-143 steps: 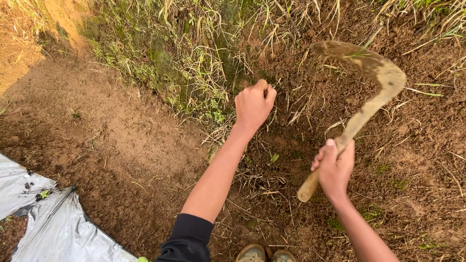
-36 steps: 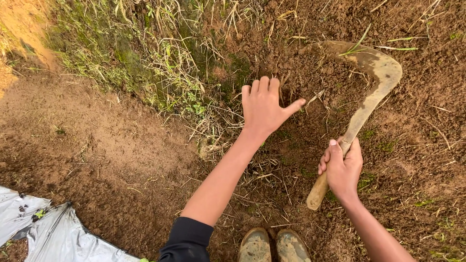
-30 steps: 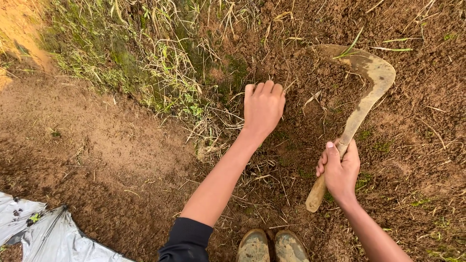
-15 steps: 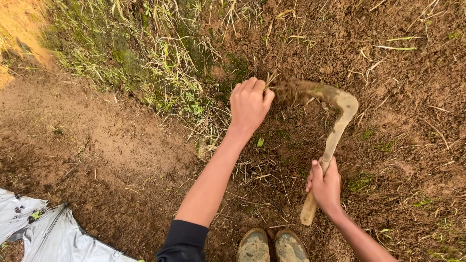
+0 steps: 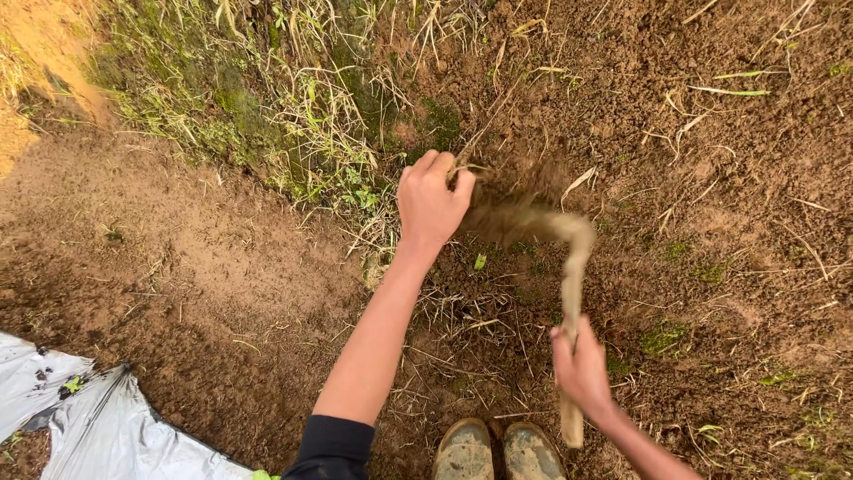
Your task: The person uses a hand hoe to loosen soil and remove weeds from a garden bed. They repeatedly strike the ground with the tool and pull out uprooted weeds by hand, clearing the area around small plants.
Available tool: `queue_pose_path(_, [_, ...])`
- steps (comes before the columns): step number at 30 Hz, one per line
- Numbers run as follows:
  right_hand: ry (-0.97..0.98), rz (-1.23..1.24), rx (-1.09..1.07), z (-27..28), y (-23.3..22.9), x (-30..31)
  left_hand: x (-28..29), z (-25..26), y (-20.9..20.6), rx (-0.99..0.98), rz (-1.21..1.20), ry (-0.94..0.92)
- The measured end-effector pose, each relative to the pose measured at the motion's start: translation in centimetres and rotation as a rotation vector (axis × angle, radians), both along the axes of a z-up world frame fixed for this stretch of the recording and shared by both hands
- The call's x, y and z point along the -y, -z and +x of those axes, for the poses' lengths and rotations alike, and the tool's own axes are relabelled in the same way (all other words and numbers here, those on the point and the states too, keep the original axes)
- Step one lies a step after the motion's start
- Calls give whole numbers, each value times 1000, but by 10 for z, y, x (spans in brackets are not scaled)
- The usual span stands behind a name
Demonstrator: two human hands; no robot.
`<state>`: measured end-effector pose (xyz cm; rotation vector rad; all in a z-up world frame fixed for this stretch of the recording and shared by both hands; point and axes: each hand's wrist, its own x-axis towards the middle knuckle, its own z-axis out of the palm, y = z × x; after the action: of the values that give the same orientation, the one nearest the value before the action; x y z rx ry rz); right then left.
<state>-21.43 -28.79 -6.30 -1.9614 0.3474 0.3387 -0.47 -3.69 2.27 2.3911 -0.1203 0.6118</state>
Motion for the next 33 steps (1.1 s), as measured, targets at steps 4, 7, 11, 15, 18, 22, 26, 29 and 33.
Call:
queue_pose_path(4, [-150, 88, 50, -18, 43, 5, -18, -15, 16, -31, -59, -57])
queue_pose_path(7, [-58, 96, 82, 10, 0, -5, -35, -28, 32, -62, -81, -113])
queue_pose_path(11, [-13, 88, 311, 60, -60, -25, -51, -43, 42, 13, -136, -192])
queue_pose_path(15, [-52, 169, 417, 95, -77, -49, -50, -38, 51, 18, -176, -247])
queue_pose_path(18, [-64, 110, 368, 90, -67, -61, -53, -39, 54, 19, -219, -252])
queue_pose_path(22, [-23, 144, 289, 66, -47, -45, -61, -40, 77, -21, -237, -252])
queue_pose_path(26, [-1, 180, 353, 78, -59, -48, -58, -38, 86, -67, -332, -219])
queue_pose_path(29, [-21, 199, 389, 94, -66, -61, -55, -38, 78, -59, -391, -215])
queue_pose_path(33, [-98, 63, 186, 88, -48, -67, -60, -43, 43, -157, -522, -326])
